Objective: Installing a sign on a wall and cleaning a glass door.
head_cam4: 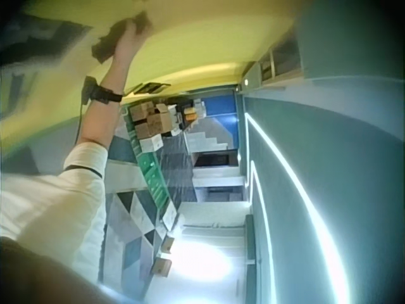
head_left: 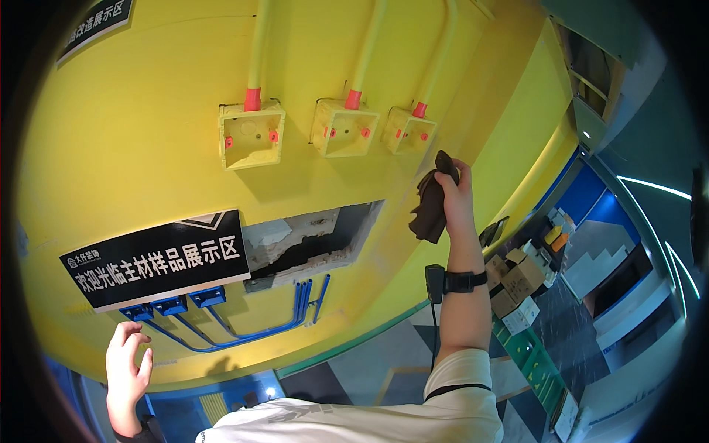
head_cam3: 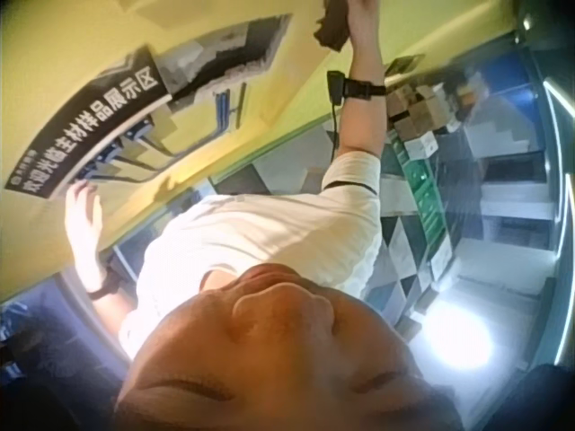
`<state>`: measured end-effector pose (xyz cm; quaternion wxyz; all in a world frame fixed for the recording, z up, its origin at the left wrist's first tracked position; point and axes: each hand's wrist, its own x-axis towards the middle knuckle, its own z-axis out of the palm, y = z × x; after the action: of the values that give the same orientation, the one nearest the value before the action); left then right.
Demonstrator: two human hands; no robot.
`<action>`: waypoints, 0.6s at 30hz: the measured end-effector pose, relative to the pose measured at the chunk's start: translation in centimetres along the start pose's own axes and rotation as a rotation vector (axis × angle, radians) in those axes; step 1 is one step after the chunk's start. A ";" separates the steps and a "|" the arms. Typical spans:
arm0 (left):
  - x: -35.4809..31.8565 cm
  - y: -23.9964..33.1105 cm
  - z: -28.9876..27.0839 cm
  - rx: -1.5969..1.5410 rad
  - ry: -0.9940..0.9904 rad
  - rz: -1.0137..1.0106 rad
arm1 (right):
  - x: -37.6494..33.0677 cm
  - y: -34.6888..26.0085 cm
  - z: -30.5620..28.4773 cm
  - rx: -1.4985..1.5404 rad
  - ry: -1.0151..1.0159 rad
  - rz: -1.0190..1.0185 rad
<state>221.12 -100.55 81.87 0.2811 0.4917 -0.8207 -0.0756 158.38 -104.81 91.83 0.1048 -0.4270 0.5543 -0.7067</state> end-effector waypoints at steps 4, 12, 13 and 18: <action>0.6 0.3 -0.2 0.008 0.007 0.011 | 0.0 0.0 0.8 -0.248 0.077 -0.170; 0.6 0.6 0.3 0.022 0.002 0.029 | 3.5 0.4 4.5 -0.593 0.145 -0.412; 0.4 0.3 0.3 0.020 0.001 0.006 | 4.0 0.5 5.0 -0.681 0.096 -0.374; -0.3 -0.5 0.2 0.013 0.004 -0.050 | 6.5 1.6 3.8 -0.628 -0.109 -0.215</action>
<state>221.47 -100.61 81.40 0.2778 0.5139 -0.8080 -0.0763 156.56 -112.06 93.67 -0.0775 -0.5318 0.6903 -0.4845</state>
